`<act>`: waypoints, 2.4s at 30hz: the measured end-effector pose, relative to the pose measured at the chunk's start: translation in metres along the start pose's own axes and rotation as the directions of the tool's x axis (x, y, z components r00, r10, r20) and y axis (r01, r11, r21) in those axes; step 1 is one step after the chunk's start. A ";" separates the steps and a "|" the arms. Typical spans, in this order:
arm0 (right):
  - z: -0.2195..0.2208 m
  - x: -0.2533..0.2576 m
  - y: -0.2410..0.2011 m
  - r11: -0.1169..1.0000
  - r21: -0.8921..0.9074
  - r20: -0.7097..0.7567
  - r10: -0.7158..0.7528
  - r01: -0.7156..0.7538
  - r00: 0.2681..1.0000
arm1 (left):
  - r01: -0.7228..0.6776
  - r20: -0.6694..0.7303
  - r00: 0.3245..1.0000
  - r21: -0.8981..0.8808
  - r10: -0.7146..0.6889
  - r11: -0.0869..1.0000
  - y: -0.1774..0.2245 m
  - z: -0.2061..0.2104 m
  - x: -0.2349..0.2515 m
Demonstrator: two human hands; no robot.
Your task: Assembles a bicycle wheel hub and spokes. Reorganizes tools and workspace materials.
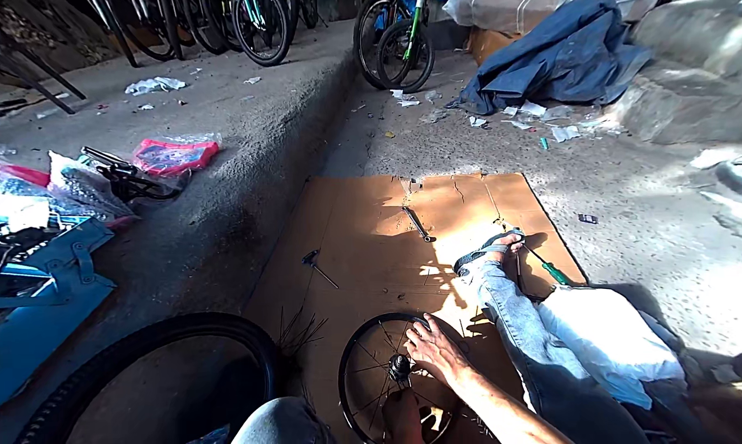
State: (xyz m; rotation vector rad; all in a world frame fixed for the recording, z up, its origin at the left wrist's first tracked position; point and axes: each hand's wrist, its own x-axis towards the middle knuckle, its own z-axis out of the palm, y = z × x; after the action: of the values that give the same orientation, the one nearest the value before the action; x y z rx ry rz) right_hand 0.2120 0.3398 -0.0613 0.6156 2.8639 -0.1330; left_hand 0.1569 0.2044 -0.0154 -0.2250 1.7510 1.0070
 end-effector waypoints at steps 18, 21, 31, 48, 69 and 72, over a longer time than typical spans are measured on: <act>0.057 -0.029 -0.062 -0.241 0.839 0.544 0.360 -0.488 0.758 | -0.134 -0.156 0.974 0.178 0.162 0.975 -0.039 -0.009 0.059; 0.057 -0.028 -0.067 -0.448 0.787 0.587 0.334 -0.424 0.737 | -0.177 -0.163 0.958 0.302 0.234 0.937 -0.034 -0.013 0.052; 0.058 -0.024 -0.081 -0.525 0.758 0.605 0.348 -0.386 0.716 | -0.232 -0.168 0.909 0.558 0.382 0.797 -0.029 -0.026 0.045; 0.051 -0.019 -0.027 0.534 0.723 0.333 0.285 -0.437 0.899 | -0.286 -0.154 0.694 0.837 0.703 0.466 -0.028 -0.014 0.041; 0.053 -0.047 -0.034 0.621 0.592 0.136 0.551 -0.513 0.824 | -0.042 0.029 0.998 -0.210 0.049 0.977 -0.027 0.008 0.059; 0.042 -0.049 -0.032 0.653 0.555 0.212 0.488 -0.515 0.847 | -0.042 0.045 0.998 -0.167 0.051 0.985 -0.028 0.009 0.058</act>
State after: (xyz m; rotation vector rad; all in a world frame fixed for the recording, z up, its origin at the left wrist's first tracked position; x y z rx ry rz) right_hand 0.2500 0.2862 -0.0903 1.4785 2.4432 -0.9658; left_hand 0.1543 0.2108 -0.0796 -0.2637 1.6357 1.1848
